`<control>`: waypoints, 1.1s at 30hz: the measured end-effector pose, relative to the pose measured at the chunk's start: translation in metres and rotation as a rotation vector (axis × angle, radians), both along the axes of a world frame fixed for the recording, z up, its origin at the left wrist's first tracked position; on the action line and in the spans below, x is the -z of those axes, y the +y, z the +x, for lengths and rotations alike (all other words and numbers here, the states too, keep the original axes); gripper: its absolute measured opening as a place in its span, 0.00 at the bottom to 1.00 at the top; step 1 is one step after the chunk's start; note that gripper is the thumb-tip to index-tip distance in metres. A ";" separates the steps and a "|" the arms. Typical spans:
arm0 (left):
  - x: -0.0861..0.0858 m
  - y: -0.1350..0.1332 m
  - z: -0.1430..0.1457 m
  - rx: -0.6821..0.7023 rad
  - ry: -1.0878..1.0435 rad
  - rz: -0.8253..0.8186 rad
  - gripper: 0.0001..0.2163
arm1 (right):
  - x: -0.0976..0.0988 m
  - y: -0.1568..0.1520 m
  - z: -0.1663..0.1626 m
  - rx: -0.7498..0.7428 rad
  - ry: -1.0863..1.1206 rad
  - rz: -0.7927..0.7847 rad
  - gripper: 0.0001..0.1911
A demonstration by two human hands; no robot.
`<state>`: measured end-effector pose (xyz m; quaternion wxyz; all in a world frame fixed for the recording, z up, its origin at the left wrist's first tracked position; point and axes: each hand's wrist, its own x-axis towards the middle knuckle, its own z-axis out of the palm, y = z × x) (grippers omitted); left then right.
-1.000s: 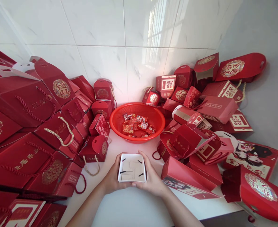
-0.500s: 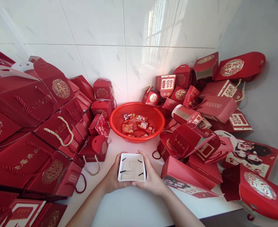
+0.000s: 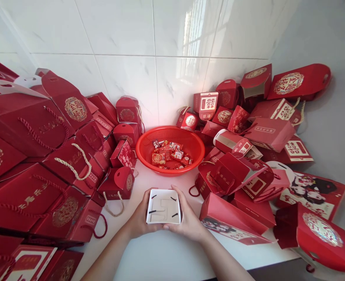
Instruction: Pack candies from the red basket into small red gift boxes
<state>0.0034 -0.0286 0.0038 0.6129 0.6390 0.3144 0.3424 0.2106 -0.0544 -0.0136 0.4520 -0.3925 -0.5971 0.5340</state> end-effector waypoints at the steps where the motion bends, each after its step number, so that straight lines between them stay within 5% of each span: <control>1: 0.000 0.000 0.000 0.000 0.001 -0.002 0.43 | 0.000 0.000 0.000 0.000 -0.001 0.001 0.63; 20: -0.003 0.003 -0.012 -0.006 -0.001 0.052 0.47 | 0.003 -0.001 0.001 0.011 0.023 0.041 0.64; 25: -0.049 0.011 -0.017 -0.326 0.297 0.438 0.27 | 0.004 -0.002 0.005 0.060 -0.056 0.090 0.61; 30: -0.113 0.041 0.005 -0.372 0.536 0.732 0.17 | 0.001 -0.002 0.006 0.053 -0.111 0.092 0.61; 33: -0.128 0.088 0.019 -0.392 0.562 0.820 0.16 | -0.001 -0.002 0.006 0.042 -0.109 0.081 0.62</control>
